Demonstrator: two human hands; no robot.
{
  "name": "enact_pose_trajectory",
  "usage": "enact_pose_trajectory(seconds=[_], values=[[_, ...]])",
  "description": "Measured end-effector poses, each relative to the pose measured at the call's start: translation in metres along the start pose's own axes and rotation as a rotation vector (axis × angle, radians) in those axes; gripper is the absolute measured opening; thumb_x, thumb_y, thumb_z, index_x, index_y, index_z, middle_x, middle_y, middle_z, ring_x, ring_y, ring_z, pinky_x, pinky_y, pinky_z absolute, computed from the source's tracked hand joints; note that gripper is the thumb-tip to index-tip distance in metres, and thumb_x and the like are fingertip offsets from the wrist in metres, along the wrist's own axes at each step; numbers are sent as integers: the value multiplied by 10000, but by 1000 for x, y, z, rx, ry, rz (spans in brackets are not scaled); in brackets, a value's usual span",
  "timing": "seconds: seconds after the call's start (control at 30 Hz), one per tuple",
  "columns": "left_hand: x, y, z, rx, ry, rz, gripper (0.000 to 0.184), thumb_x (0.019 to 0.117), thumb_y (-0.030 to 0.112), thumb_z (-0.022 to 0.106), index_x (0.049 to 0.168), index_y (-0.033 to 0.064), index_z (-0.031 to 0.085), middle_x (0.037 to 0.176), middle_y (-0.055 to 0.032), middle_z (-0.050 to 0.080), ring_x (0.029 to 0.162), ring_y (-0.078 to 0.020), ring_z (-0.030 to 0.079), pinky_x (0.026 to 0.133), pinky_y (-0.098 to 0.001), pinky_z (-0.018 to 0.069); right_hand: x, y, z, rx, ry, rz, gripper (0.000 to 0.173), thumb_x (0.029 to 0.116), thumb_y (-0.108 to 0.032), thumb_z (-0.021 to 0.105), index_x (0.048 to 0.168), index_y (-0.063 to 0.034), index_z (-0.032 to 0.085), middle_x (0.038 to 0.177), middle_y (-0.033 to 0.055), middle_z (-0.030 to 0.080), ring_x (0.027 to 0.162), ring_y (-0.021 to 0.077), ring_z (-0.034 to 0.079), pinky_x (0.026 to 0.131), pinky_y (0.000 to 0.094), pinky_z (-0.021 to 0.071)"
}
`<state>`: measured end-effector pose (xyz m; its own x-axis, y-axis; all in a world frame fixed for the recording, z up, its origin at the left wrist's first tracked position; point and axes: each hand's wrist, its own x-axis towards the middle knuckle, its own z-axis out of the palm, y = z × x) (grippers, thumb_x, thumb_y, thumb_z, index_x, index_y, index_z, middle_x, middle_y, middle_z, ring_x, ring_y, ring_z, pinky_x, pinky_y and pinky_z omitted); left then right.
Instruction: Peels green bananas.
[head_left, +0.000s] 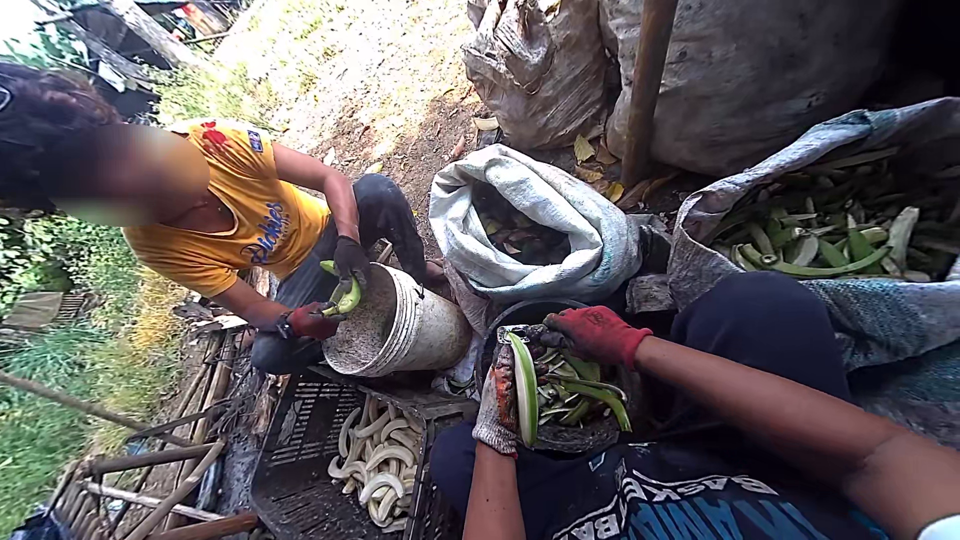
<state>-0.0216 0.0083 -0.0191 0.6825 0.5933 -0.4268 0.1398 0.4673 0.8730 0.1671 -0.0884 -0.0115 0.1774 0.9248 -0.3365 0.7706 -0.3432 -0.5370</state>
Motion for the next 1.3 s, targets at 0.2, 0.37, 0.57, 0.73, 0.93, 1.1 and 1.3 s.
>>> enact_pose_trajectory(seconds=[0.2,0.37,0.57,0.73,0.93,1.1,1.3], values=[[2,-7,-13,250,-131,33,523,1100,243,360,1548,-15,282,1196,-178,687,986,-224,721,889,-377,605,16,13,-15,-20,-52,-16,286,1049,-186,538,1297,-85,638,1114,198,705,1070,395,675,886,598,506],[11,-11,-20,291,-22,58,494,1108,261,375,1532,9,346,1223,-170,685,1019,-205,711,912,-366,593,12,21,-13,19,115,38,250,1039,-232,568,1224,-92,660,1050,174,709,1006,374,692,830,590,524],[18,-9,-42,101,146,85,445,1123,245,341,1493,3,387,1241,-195,673,1022,-261,711,878,-405,601,-24,10,-5,-208,-232,-7,290,1030,-208,568,1242,-30,652,1128,261,683,1077,471,656,856,659,486],[20,-7,-48,-40,156,84,429,1126,244,339,1482,9,381,1258,-198,660,1045,-267,703,883,-405,596,-28,9,1,-89,-92,-31,296,1030,-187,541,1275,-46,627,1153,254,675,1076,461,662,850,636,497],[20,-6,-41,-87,161,50,390,1128,245,337,1403,-13,438,1187,-197,691,983,-259,717,833,-388,601,-26,-7,1,-212,-299,38,299,1034,-237,561,1216,-18,652,1126,265,684,1089,478,653,861,672,479],[23,-6,-51,-447,63,4,425,1131,323,238,1279,35,512,1111,-158,719,931,-231,731,761,-337,609,-35,13,-1,-130,-258,96,302,1035,-209,562,1279,-47,638,1155,247,690,1108,456,658,878,649,487],[19,6,-54,-590,84,-51,435,1124,343,249,1208,36,545,1046,-126,707,896,-190,717,753,-289,602,-31,5,26,16,-38,-197,308,1006,-146,581,1287,-42,651,1173,239,691,1083,437,674,884,610,512]])
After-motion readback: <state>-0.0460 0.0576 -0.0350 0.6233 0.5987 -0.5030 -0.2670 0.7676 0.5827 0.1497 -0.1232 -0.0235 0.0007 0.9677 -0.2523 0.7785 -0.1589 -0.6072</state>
